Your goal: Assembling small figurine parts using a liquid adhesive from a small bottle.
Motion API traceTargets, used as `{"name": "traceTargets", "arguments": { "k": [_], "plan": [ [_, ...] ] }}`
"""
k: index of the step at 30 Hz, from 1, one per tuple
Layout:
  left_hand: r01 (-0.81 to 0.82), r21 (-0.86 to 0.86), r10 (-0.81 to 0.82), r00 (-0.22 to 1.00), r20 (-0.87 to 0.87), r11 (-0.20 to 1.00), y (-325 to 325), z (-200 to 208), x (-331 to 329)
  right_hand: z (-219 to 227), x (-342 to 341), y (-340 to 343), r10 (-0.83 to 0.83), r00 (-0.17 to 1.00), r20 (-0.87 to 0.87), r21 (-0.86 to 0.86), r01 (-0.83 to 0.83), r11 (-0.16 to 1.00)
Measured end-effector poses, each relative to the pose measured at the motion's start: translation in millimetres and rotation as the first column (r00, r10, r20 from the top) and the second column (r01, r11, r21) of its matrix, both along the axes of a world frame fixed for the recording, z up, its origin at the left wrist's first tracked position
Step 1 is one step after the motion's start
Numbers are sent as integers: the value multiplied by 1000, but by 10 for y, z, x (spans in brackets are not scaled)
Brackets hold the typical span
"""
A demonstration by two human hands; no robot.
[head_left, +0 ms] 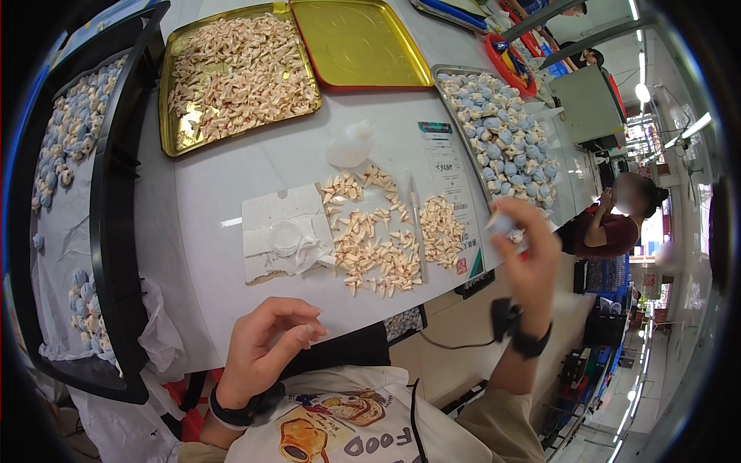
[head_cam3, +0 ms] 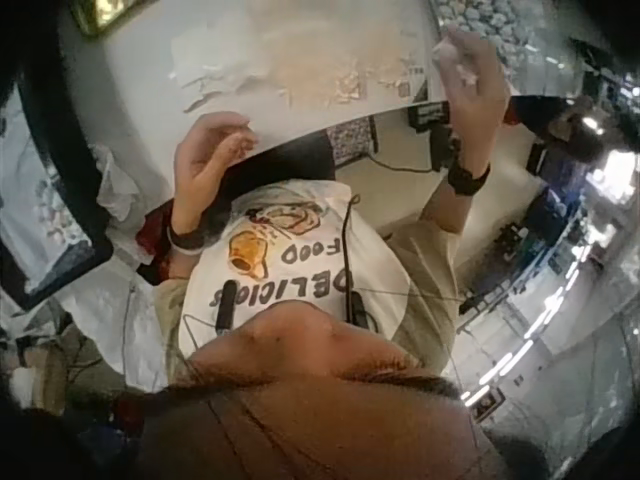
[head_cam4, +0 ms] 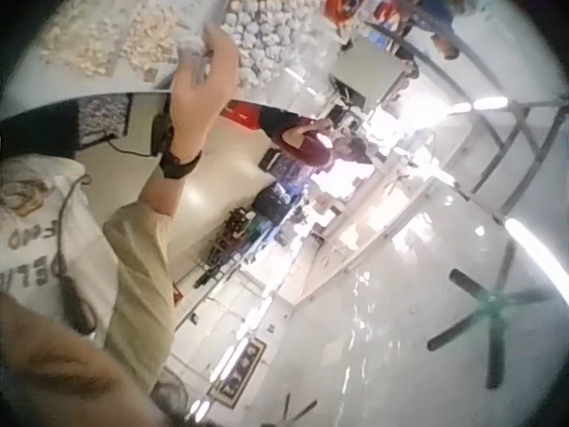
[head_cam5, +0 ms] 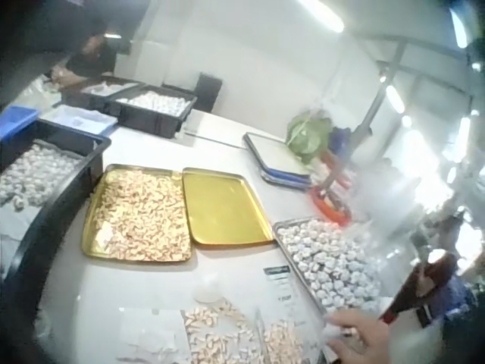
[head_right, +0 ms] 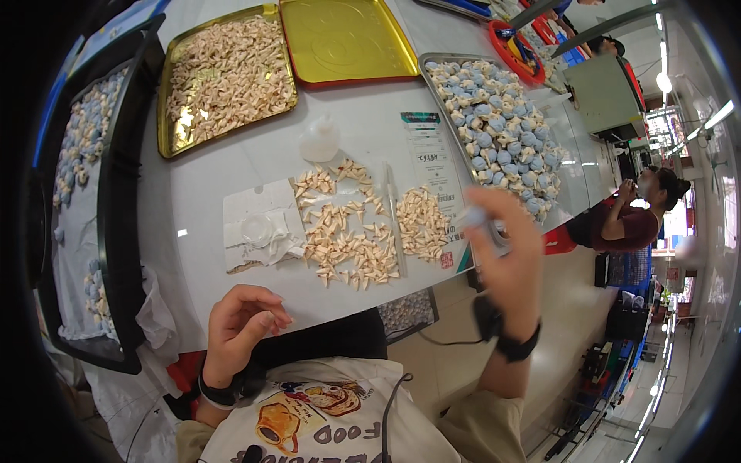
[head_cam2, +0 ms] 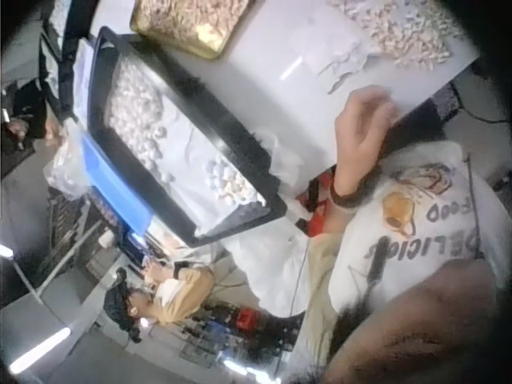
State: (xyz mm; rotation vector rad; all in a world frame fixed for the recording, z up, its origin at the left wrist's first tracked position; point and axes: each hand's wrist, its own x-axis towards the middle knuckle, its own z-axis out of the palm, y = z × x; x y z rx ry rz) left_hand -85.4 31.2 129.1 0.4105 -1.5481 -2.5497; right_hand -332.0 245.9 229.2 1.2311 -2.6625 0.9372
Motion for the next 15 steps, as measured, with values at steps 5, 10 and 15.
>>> {"name": "traceTargets", "arguments": {
  "k": [5,10,15],
  "plan": [
    [-28,-61,32,998,55,998,16,42,-45,-22,-1002,455,-153,941,-302,135,201,970],
    [-23,-120,35,995,93,992,28,39,-39,-94,-1277,357,-107,948,-300,201,173,964],
    [-46,-129,56,996,75,991,61,22,-52,-77,-1551,354,-82,934,-347,224,167,960]
  ]
}}
